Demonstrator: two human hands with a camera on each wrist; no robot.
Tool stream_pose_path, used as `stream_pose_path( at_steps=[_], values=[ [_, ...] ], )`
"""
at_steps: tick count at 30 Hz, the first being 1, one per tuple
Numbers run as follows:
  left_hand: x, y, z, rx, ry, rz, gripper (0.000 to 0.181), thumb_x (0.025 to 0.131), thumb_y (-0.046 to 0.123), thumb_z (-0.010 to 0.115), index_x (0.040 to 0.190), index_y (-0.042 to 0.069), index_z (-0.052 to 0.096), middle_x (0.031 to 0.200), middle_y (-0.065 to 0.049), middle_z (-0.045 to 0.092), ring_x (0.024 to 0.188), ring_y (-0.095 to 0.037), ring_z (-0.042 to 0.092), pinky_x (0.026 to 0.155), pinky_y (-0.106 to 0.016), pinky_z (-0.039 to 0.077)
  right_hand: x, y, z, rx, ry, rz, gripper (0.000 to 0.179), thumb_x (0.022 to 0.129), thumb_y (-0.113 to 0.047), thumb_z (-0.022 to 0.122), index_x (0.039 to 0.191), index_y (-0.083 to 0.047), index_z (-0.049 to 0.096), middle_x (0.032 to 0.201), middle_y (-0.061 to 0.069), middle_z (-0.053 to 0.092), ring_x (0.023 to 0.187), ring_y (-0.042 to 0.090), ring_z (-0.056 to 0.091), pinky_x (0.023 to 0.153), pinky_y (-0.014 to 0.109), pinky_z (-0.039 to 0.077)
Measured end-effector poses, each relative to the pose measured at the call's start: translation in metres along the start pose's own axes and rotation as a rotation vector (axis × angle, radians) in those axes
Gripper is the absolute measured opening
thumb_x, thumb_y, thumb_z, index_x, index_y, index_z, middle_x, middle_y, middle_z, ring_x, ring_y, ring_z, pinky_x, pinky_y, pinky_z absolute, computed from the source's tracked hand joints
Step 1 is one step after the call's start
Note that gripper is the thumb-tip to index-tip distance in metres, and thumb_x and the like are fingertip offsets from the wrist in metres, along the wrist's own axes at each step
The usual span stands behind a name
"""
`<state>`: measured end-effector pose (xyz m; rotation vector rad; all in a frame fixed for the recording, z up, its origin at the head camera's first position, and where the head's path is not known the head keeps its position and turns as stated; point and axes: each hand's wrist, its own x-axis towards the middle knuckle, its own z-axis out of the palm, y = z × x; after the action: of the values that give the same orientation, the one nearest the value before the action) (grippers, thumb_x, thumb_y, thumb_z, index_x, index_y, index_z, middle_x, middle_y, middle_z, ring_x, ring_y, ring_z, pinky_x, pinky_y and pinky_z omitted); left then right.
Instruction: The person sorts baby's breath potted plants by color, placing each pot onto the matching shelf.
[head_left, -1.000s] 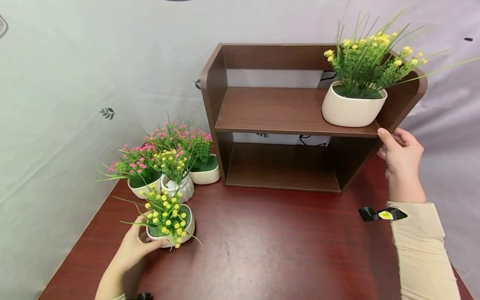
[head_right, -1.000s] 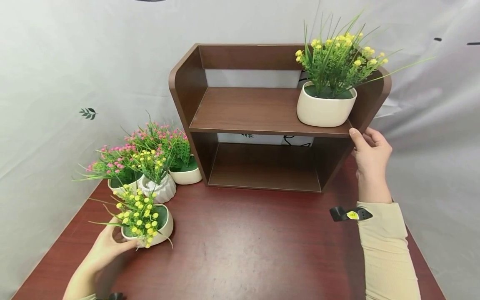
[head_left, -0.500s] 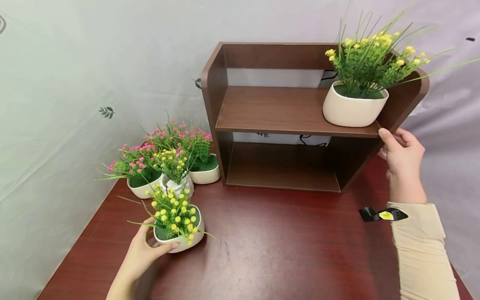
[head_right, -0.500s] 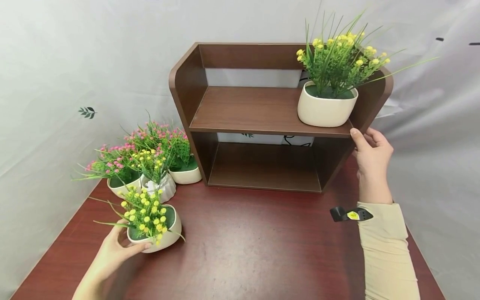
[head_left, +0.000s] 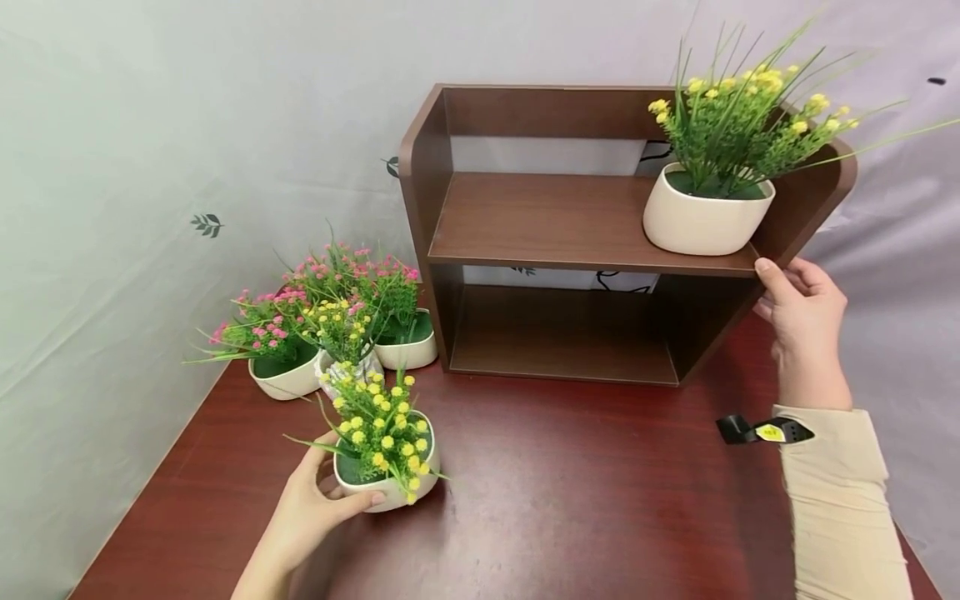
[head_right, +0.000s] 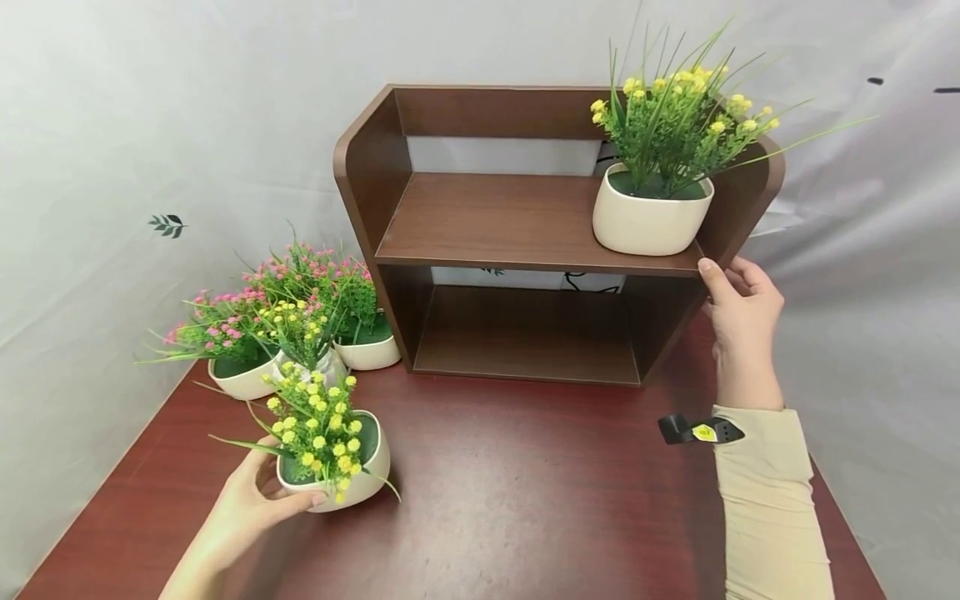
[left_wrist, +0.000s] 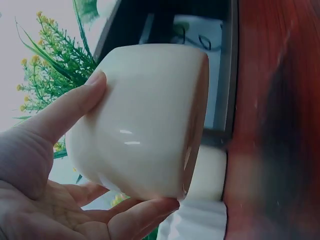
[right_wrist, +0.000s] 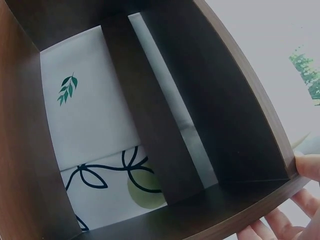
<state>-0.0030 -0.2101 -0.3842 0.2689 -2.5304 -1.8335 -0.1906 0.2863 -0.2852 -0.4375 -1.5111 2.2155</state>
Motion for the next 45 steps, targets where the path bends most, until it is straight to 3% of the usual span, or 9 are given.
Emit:
stream_pose_path(
  at_steps=[9,22,28,35,41,45],
  values=[
    [0.001,0.021,0.010,0.002,-0.071,0.008,0.084,0.065,0.001,0.084,0.135,0.008,0.039,0.123,-0.021,0.052,0.089,-0.006,0.063,0.074,-0.023,0.054,0.000,0.000,-0.001,-0.007,0.016,0.000,0.017,0.074,-0.007,0.080,0.085,-0.014,0.069,0.074,-0.006,0.067,0.054,0.005,0.063,0.046,0.018,0.051],
    [0.011,0.054,0.014,-0.053,-0.125,0.095,0.080,0.067,0.002,0.083,0.134,0.006,0.039,0.125,-0.020,0.052,0.093,-0.009,0.065,0.076,-0.025,0.055,-0.003,0.003,0.002,-0.009,0.039,0.001,0.018,0.073,-0.009,0.081,0.086,-0.016,0.070,0.075,-0.005,0.067,0.057,0.004,0.063,0.048,0.018,0.051],
    [0.022,0.071,0.016,-0.035,-0.198,0.187,0.076,0.066,0.004,0.085,0.129,0.005,0.043,0.123,-0.019,0.054,0.094,-0.011,0.065,0.077,-0.028,0.056,-0.004,0.001,0.003,-0.019,0.048,-0.005,0.017,0.074,-0.009,0.080,0.085,-0.016,0.070,0.075,-0.006,0.066,0.057,0.004,0.061,0.048,0.017,0.050],
    [0.035,0.096,0.021,-0.081,-0.302,0.238,0.069,0.064,-0.002,0.084,0.118,0.002,0.041,0.121,-0.018,0.053,0.094,-0.014,0.064,0.074,-0.033,0.057,-0.003,-0.001,0.003,-0.010,0.042,-0.011,0.015,0.075,-0.009,0.080,0.084,-0.015,0.070,0.073,-0.006,0.066,0.055,0.004,0.060,0.046,0.018,0.050],
    [0.042,0.109,0.030,-0.102,-0.321,0.320,0.069,0.062,-0.003,0.085,0.117,0.006,0.044,0.117,-0.012,0.054,0.089,-0.015,0.063,0.073,-0.035,0.057,-0.004,0.000,0.002,-0.006,0.054,-0.015,0.015,0.075,-0.008,0.080,0.083,-0.015,0.071,0.071,-0.006,0.067,0.053,0.004,0.061,0.045,0.018,0.050],
    [0.046,0.116,0.035,-0.105,-0.311,0.335,0.069,0.061,-0.003,0.085,0.115,0.007,0.043,0.111,-0.012,0.060,0.084,-0.015,0.066,0.070,-0.034,0.057,-0.003,0.001,0.003,-0.005,0.041,-0.013,0.015,0.075,-0.008,0.080,0.084,-0.015,0.071,0.071,-0.006,0.067,0.053,0.004,0.061,0.045,0.019,0.050]
  ],
)
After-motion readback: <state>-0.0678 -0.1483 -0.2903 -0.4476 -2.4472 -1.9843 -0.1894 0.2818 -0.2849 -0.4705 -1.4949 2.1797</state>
